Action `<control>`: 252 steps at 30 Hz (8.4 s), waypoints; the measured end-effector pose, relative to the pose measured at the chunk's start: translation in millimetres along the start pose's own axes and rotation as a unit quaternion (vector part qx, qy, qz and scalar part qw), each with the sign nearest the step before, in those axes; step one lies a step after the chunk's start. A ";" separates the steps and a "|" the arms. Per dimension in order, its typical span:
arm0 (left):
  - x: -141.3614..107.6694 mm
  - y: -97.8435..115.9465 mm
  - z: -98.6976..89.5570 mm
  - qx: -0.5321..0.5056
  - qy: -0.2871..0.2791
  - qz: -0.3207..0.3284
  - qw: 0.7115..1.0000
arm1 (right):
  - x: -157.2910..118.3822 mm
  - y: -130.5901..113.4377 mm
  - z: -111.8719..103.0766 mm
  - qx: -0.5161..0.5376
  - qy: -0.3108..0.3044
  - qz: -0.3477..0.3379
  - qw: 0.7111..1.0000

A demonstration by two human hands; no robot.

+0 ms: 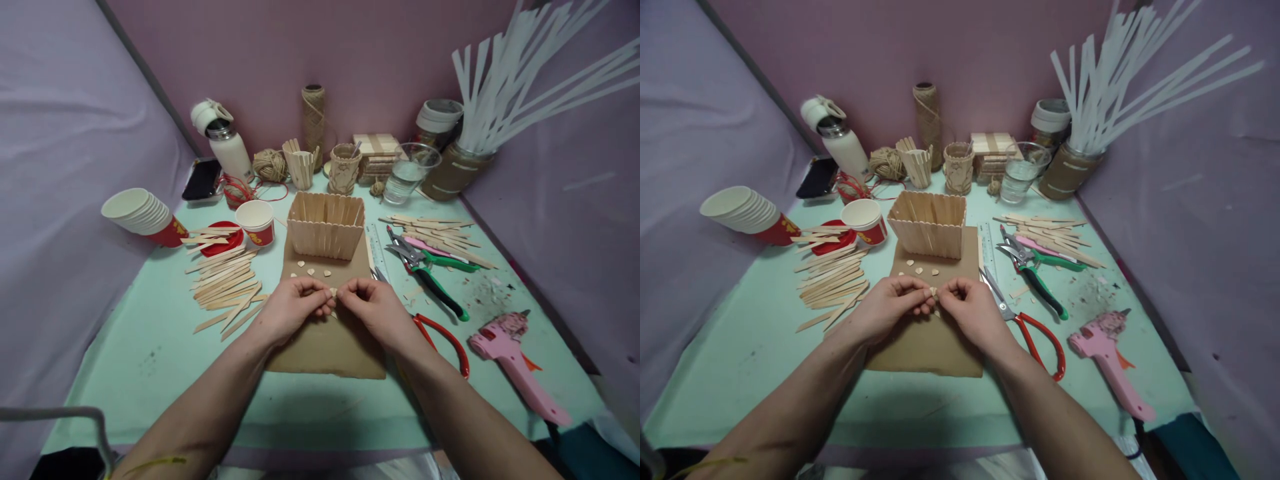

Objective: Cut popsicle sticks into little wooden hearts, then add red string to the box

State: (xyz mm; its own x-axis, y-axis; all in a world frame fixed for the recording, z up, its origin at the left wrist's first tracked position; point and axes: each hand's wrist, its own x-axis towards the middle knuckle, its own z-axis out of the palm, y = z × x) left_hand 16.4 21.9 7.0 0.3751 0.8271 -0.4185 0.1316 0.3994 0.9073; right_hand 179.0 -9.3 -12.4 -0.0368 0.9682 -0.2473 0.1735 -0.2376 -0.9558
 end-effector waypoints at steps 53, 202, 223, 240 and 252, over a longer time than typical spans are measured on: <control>-3.6 -5.5 -0.1 0.195 0.128 0.310 0.922 | -7.9 -9.5 2.2 -0.090 0.122 -0.292 0.944; -1.1 -11.4 18.3 -0.151 0.055 0.061 0.985 | -11.1 2.5 2.9 -0.311 0.147 -0.390 0.854; -2.3 -4.7 14.5 -0.243 0.043 0.017 0.969 | -11.5 2.6 3.9 -0.133 0.142 -0.293 0.936; -1.4 -6.9 14.2 -0.215 0.054 0.011 0.975 | -16.7 -4.9 -0.4 -0.068 0.278 -0.364 0.886; -3.8 -8.9 15.7 0.013 0.067 0.114 0.991 | -11.4 -6.5 -4.9 -0.062 0.085 -0.139 0.985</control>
State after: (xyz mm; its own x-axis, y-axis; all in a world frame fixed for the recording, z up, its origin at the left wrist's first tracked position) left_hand 28.2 9.0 1.1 0.2733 0.9403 -0.2029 0.0807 0.1877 0.9789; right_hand 183.1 -18.5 -2.5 0.0636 0.9961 0.0610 0.2990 0.0393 -0.9534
